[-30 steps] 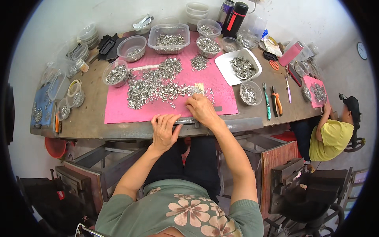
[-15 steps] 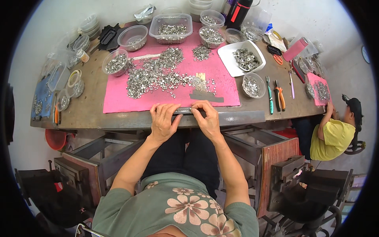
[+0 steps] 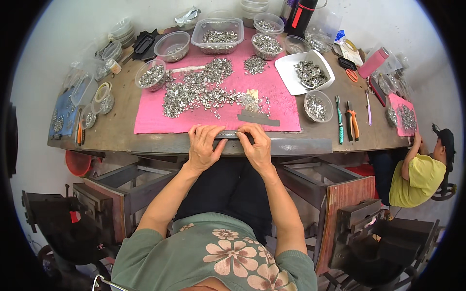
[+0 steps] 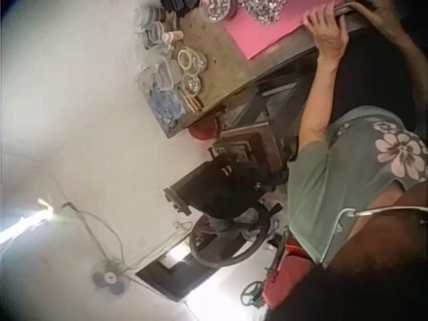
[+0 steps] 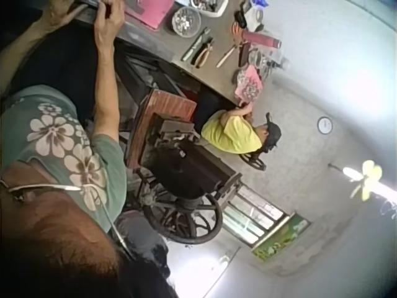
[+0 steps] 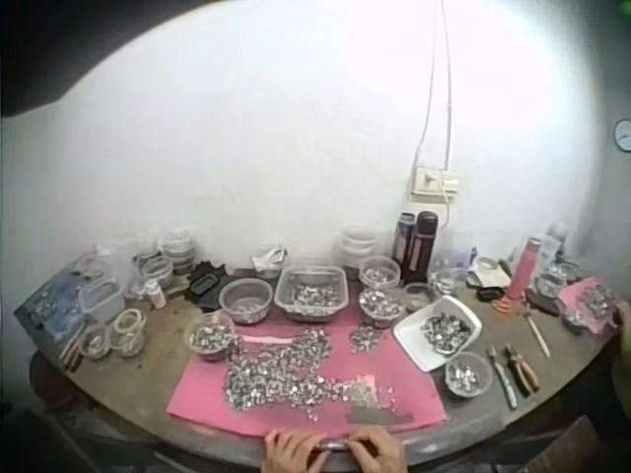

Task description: The person places small metal pieces into a metal fixture by hand, then positions the fixture into a manual press machine and turns the wheel to press them. Afterwards, the person removes the fixture and resumes loading metal pieces into it.

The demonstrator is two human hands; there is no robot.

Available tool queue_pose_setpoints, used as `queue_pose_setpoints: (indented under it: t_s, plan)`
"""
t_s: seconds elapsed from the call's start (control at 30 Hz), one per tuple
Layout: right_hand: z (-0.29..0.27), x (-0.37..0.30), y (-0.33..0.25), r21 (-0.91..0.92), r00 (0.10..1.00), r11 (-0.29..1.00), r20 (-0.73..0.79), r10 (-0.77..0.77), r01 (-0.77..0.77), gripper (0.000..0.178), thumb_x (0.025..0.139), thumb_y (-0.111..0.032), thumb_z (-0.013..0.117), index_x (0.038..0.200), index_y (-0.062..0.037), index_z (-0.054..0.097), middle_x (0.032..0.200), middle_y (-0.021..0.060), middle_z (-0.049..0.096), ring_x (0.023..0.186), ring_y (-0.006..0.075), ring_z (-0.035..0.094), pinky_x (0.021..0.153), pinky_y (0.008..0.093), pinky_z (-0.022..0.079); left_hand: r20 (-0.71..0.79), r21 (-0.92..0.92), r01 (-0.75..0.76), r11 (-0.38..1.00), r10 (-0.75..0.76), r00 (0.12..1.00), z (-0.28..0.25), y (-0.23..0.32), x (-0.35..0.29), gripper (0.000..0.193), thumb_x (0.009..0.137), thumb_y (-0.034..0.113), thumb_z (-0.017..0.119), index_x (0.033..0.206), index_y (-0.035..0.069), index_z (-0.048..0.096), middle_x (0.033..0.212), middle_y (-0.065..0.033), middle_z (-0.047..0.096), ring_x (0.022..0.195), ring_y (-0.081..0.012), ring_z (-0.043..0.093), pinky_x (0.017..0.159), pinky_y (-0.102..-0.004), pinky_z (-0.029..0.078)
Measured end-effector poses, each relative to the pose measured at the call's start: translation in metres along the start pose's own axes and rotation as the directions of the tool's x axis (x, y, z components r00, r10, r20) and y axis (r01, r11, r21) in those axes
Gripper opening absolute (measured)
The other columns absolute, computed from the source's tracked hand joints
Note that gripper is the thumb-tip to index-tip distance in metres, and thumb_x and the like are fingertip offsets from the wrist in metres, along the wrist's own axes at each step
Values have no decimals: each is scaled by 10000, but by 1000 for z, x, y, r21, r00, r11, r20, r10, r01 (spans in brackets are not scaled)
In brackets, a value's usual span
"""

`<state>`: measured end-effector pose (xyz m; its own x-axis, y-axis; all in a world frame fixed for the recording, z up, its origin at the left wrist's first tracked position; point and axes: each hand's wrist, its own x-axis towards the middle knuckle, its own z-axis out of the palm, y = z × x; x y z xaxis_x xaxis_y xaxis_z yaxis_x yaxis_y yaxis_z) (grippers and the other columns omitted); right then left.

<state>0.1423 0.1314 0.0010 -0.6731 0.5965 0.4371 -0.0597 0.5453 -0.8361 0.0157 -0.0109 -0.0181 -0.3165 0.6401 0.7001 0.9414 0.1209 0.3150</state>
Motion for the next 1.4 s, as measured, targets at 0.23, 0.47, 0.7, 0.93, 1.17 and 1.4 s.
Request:
queue_pose_setpoints:
  t_s: [0.23, 0.47, 0.7, 0.93, 1.17, 1.4]
  plan:
    - [-2, 1, -2, -13, 999, 999, -9, -38, 38, 86, 850, 24, 711, 914, 9, 656, 927, 107, 690, 855, 256, 658, 795, 343, 514, 3, -8, 10, 1000, -10, 1000, -1, 0, 2, 490, 805, 134, 783, 1259, 87, 606, 1135, -61, 632, 1060, -242, 593, 1017, -471, 368]
    - [-16, 14, -6, -231, 939, 915, 181, -293, 330, 166, 820, 24, 716, 970, -7, 651, 952, 128, 679, 889, 347, 658, 794, 421, 511, 15, -28, 29, 999, -28, 999, -6, 3, 4, 461, 811, 127, 781, 1241, 80, 621, 1135, -72, 633, 1055, -257, 593, 1014, -462, 369]
    - [-28, 9, -9, -448, 848, 725, 359, -390, 523, 231, 821, -121, 765, 1027, -50, 685, 1108, 95, 672, 984, 266, 644, 911, 432, 458, 130, -130, 196, 972, -180, 975, -20, 12, 15, 357, 855, 193, 764, 1187, 120, 655, 1065, -24, 663, 1045, -231, 608, 1111, -580, 229]
    - [-13, 103, 11, -324, 917, 877, 299, -262, 356, 116, 879, -81, 699, 986, -35, 694, 896, 117, 650, 855, 333, 627, 791, 444, 485, 103, -48, 69, 996, -63, 993, 5, -97, 112, 167, 896, 178, 705, 1059, 148, 684, 976, -44, 635, 986, -247, 589, 1040, -556, 295]
    - [57, 188, 74, -544, 970, 810, 217, -114, 217, 248, 856, -100, 690, 1084, -7, 662, 975, 197, 626, 937, 397, 611, 844, 492, 499, 169, 42, 119, 992, -125, 978, 68, -139, 151, 235, 858, 221, 750, 1074, 148, 692, 1010, -105, 606, 1005, -309, 588, 936, -506, 338]
    - [49, 185, 69, -441, 977, 874, 149, -153, 204, 82, 819, -67, 721, 863, -15, 674, 858, 171, 661, 809, 385, 658, 741, 481, 525, 187, -80, 171, 982, -153, 970, 72, -146, 155, 72, 870, 185, 702, 879, 116, 722, 869, -96, 641, 913, -298, 619, 871, -478, 357]
